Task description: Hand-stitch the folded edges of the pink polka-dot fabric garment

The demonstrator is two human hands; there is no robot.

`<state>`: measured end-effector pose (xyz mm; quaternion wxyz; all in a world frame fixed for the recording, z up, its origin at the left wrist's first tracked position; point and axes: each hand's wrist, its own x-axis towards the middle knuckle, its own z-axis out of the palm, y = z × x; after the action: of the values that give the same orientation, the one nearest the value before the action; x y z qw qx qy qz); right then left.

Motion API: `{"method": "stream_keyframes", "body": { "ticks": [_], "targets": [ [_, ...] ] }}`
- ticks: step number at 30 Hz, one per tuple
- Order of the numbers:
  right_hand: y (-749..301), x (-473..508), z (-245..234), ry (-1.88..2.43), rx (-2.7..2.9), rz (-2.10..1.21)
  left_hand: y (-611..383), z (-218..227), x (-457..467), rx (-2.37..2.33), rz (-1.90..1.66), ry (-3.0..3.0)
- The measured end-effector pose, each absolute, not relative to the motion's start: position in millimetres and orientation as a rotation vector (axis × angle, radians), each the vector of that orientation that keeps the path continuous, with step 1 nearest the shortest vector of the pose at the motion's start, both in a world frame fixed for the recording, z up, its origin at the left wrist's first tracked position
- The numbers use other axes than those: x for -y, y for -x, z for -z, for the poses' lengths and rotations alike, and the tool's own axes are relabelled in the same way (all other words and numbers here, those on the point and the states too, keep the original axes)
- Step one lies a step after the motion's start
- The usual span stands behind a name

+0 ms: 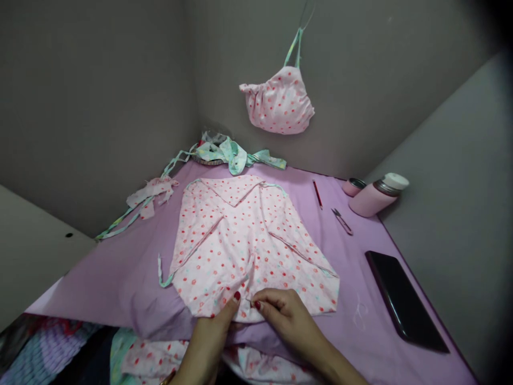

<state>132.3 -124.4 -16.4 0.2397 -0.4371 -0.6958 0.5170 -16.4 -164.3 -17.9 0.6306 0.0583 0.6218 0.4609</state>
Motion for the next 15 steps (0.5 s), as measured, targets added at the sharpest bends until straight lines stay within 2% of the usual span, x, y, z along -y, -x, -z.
{"method": "stream_keyframes", "body": {
  "ticks": [9,15],
  "targets": [
    [-132,123,18,1.155,1.853,-1.49,18,33,164,-1.46,-1.189,-0.156],
    [-131,123,20,1.173,1.853,-1.46,18,23,165,-1.424,-1.14,-0.199]
  ]
}}
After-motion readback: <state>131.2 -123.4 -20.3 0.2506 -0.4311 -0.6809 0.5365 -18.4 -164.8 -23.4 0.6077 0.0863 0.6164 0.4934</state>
